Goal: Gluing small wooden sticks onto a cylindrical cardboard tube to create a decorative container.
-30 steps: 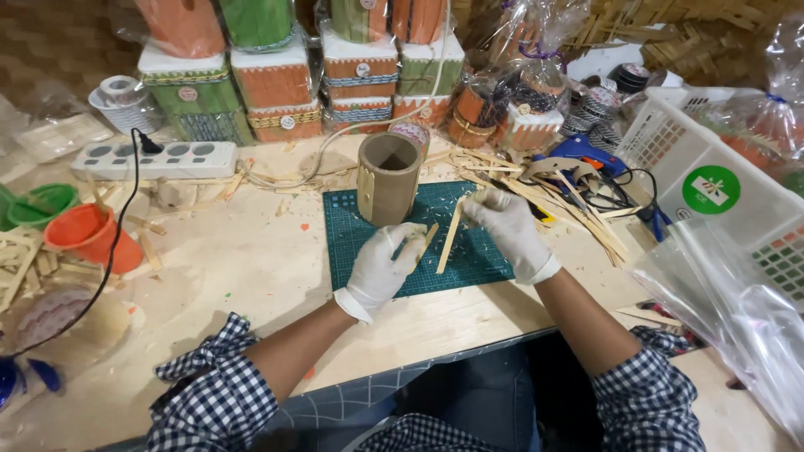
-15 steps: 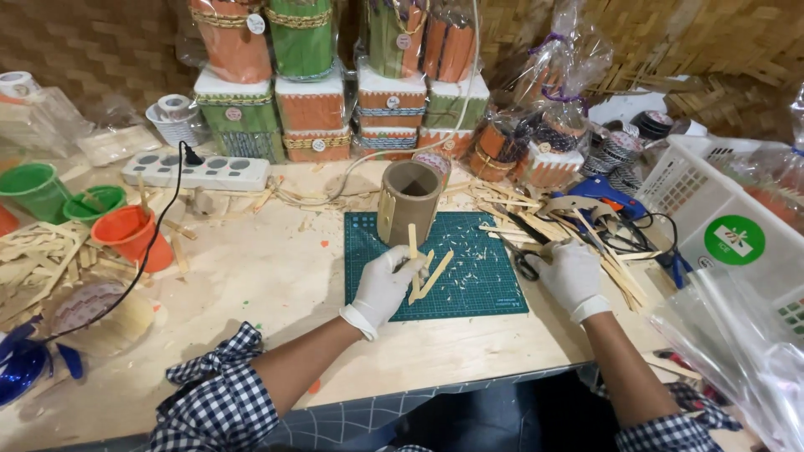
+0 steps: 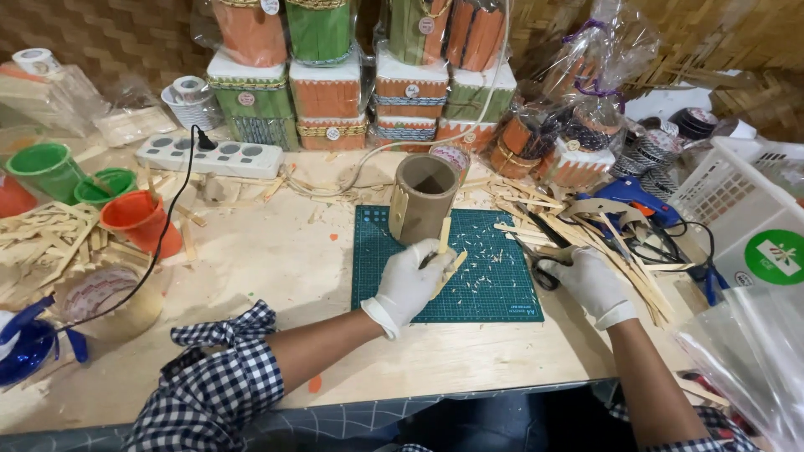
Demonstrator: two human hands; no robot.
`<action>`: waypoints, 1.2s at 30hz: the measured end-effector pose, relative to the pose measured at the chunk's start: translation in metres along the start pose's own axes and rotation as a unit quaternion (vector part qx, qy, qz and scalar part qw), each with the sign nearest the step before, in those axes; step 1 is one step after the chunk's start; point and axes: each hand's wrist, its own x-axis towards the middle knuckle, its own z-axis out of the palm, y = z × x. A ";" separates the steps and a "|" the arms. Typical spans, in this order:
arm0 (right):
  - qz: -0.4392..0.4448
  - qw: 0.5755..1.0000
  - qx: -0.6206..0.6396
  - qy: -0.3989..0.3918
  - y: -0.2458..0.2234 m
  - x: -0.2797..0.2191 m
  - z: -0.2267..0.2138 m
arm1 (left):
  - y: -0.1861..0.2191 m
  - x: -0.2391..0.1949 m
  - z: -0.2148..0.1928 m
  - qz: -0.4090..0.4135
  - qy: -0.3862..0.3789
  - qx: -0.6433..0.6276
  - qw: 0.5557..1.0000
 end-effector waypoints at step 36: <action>-0.185 0.780 0.586 -0.115 -0.029 -0.031 0.042 | -0.046 0.019 0.015 0.154 -0.019 -0.028 0.988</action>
